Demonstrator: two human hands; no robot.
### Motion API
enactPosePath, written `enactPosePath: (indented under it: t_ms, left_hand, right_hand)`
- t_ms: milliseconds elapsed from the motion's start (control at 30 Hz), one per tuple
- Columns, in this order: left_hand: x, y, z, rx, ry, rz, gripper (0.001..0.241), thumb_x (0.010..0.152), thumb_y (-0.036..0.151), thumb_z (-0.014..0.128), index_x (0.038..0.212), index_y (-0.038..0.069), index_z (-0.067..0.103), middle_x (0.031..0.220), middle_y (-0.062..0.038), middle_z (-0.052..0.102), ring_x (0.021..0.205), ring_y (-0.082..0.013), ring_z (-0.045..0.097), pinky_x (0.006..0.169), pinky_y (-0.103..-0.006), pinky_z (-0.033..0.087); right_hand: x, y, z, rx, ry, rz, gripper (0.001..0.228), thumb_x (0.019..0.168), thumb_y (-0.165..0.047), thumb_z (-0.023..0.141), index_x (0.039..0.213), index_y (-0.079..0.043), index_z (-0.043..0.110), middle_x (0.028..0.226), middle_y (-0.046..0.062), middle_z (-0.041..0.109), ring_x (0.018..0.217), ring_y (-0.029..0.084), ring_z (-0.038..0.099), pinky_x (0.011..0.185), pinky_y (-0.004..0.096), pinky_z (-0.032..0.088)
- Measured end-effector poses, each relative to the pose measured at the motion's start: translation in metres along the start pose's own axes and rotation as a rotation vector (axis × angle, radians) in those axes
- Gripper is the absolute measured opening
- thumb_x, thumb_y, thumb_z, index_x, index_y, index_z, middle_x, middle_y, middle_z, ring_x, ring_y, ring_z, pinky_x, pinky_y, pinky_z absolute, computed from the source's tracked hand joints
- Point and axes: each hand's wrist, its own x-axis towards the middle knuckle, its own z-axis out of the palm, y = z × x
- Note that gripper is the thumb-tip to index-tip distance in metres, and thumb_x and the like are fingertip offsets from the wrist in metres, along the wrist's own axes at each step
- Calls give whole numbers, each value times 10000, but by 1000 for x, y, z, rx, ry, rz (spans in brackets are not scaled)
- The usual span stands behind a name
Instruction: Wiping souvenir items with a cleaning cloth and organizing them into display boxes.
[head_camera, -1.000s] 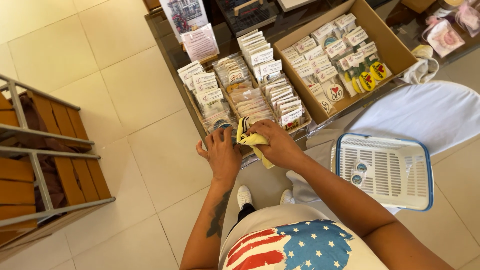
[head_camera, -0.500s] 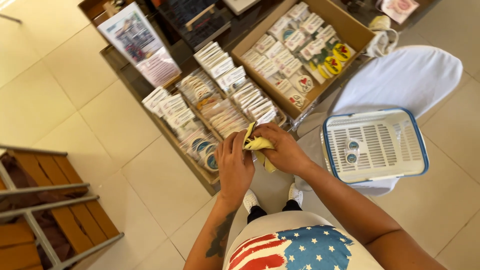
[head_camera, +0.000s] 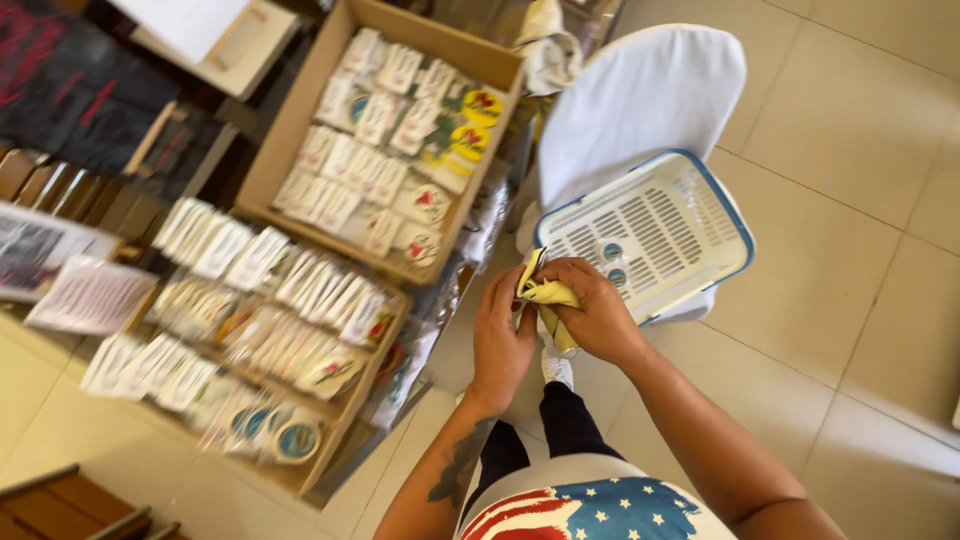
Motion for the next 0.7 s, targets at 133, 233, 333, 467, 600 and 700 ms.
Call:
enactPosePath:
  t_ms: [133, 233, 333, 467, 600, 700]
  left_hand:
    - [17, -36, 87, -88, -79, -100, 525, 837, -99, 713, 1334, 31, 603, 1210, -217, 610, 947, -385, 723, 762, -362, 638]
    - [19, -71, 146, -183, -170, -216, 489, 855, -99, 688, 1324, 9, 600, 1193, -247, 613, 922, -401, 735, 759, -389, 640]
    - [11, -117, 206, -250, -260, -378, 486, 868, -72, 683, 1338, 15, 592, 1202, -230, 617, 926, -373, 748, 761, -385, 643]
    - [-9, -171, 268, -244, -362, -682, 509, 876, 28, 707, 1368, 41, 581, 1246, -200, 641, 1038, -324, 737, 850, -364, 629]
    - [-24, -215, 309, -264, -341, -906, 582, 859, 57, 706, 1415, 28, 536, 1303, -230, 610, 1160, -350, 687, 944, -401, 596]
    - [-37, -272, 344, -264, -290, -961, 584, 858, 57, 700, 1419, 39, 536, 1284, -194, 613, 1162, -307, 689, 959, -391, 589]
  right_hand:
    - [12, 64, -41, -11, 75, 125, 325, 811, 0, 733, 1107, -135, 746, 1201, 147, 674, 1127, 406, 668, 974, 491, 506]
    - [14, 124, -59, -40, 122, 231, 317, 820, -21, 741, 1110, -148, 746, 1209, 142, 670, 1123, 397, 669, 962, 484, 511]
    - [12, 189, -69, -47, 157, 320, 314, 825, -1, 734, 1110, -131, 752, 1201, 175, 657, 1096, 420, 671, 952, 497, 519]
    - [-1, 269, -73, -98, 183, 482, 318, 828, -62, 748, 1132, -154, 747, 1201, 170, 662, 1078, 458, 664, 933, 518, 529]
    - [-9, 323, -75, -99, 189, 606, 310, 847, -73, 717, 1144, -158, 738, 1213, 184, 657, 1073, 484, 660, 925, 529, 536]
    - [-2, 356, -72, -89, 217, 618, 341, 845, -71, 701, 1175, -158, 712, 1210, 199, 643, 1093, 504, 639, 924, 538, 529]
